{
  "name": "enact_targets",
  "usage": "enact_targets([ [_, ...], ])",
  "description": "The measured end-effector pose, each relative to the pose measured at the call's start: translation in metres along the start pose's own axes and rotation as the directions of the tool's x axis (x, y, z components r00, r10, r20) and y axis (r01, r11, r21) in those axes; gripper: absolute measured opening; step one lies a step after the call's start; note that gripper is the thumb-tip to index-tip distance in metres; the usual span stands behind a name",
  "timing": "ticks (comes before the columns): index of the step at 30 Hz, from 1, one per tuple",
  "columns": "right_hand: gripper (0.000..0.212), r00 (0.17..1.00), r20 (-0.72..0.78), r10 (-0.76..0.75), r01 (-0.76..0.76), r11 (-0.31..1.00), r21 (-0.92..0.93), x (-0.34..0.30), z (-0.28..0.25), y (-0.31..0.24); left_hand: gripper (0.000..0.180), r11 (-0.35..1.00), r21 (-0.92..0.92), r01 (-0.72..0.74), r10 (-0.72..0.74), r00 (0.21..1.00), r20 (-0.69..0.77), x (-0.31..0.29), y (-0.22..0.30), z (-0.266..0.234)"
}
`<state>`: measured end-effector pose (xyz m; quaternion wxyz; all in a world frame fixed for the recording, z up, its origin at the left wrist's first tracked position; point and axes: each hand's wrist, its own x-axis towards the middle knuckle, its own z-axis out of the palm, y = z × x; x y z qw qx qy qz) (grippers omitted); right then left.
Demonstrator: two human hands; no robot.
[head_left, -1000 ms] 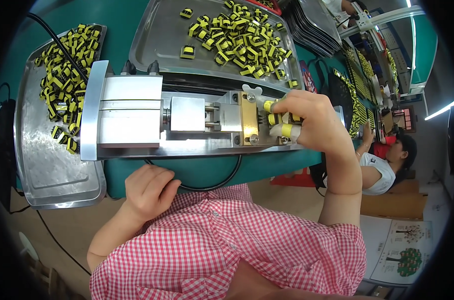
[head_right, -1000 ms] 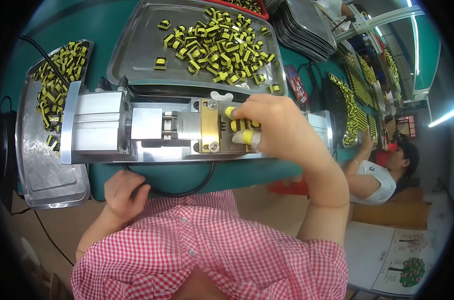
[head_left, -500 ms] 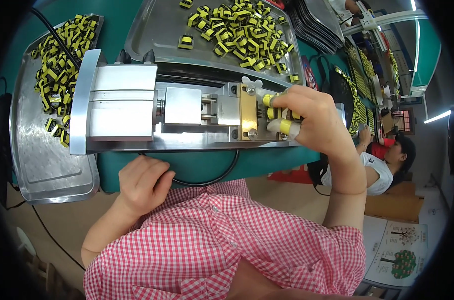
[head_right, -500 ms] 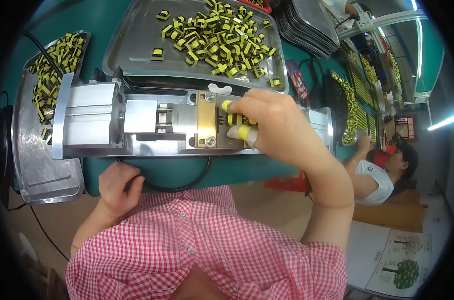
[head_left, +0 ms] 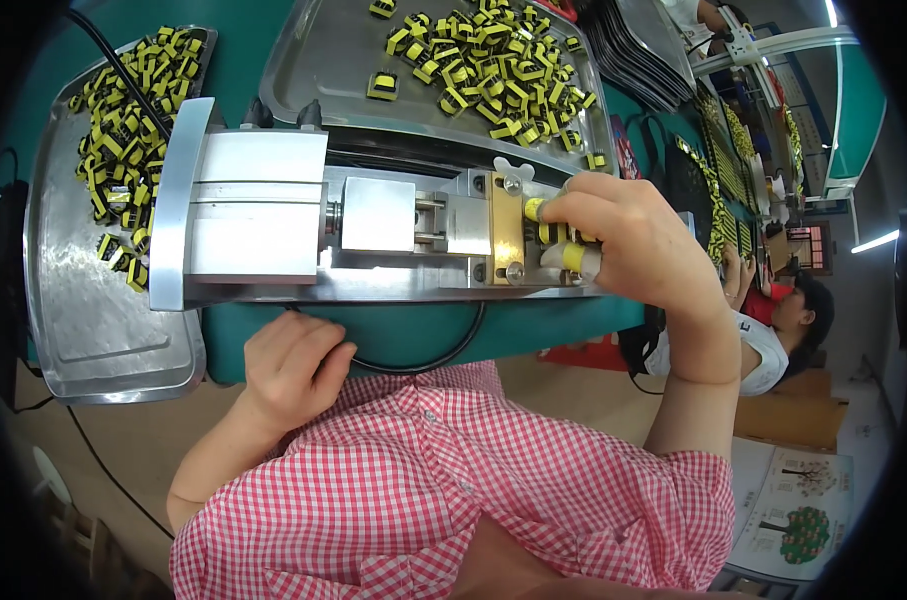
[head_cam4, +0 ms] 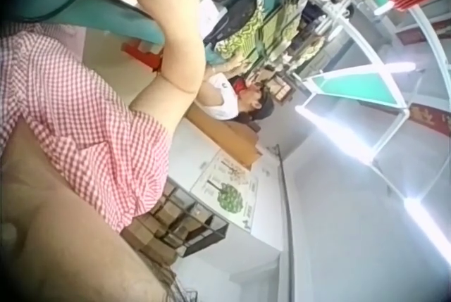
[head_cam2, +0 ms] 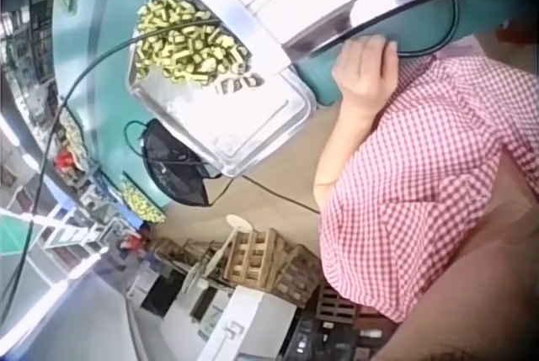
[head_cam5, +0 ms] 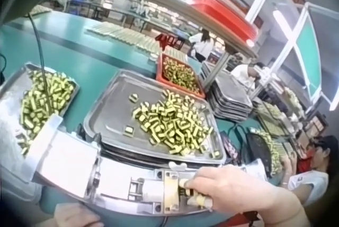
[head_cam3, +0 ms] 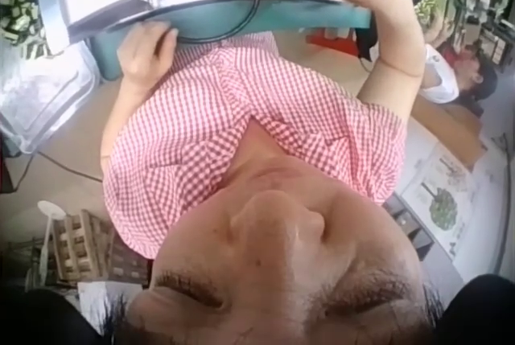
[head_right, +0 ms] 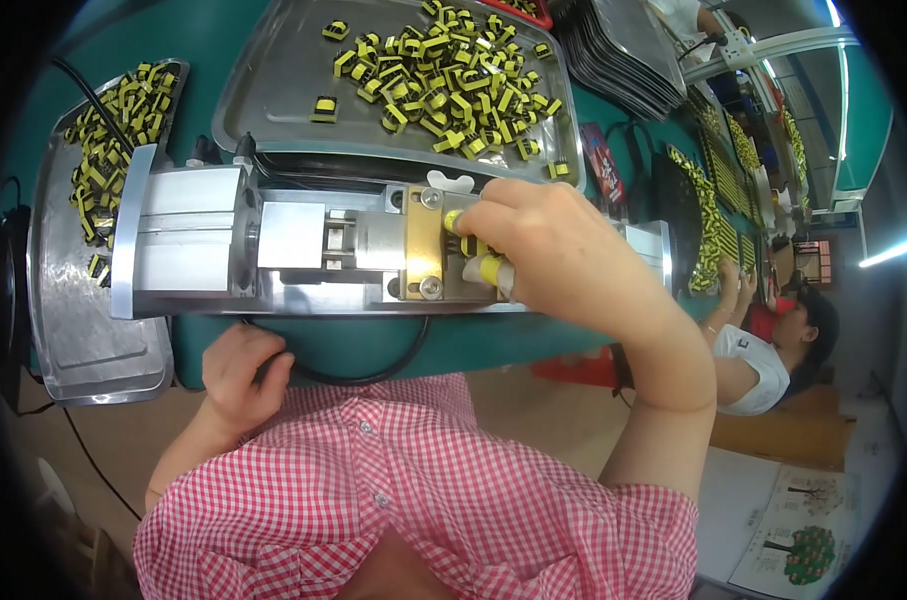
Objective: The person assembles electronic components by placing them into a crimping machine, then sorts the finished parts by hand into a metal tray and a plastic container.
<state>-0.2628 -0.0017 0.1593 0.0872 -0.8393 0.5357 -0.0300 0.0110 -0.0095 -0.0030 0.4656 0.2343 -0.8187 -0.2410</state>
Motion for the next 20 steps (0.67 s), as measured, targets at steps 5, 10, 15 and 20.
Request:
enact_targets([
  [5, 0.025, 0.999, 0.037, 0.014, -0.014, 1.000, -0.002, 0.000, -0.002, 0.000, 0.019, 1.000, -0.010, 0.002, -0.002, 1.000, -0.001, 0.000, 0.001, 0.000],
  [10, 0.025, 0.998, 0.042, 0.036, -0.036, 0.999, -0.009, -0.002, -0.001, -0.003, 0.018, 1.000, -0.005, 0.009, -0.009, 1.000, 0.000, -0.001, 0.003, -0.001],
  [15, 0.025, 0.997, 0.018, 0.069, -0.069, 0.998, 0.012, -0.006, 0.000, -0.001, 0.017, 1.000, -0.005, 0.022, -0.022, 1.000, -0.004, -0.002, 0.002, -0.002],
  [20, 0.032, 0.977, -0.051, 0.208, -0.195, 0.962, 0.192, -0.019, -0.014, 0.010, 0.021, 0.999, 0.032, -0.004, 0.004, 1.000, 0.009, -0.004, 0.000, -0.004],
])
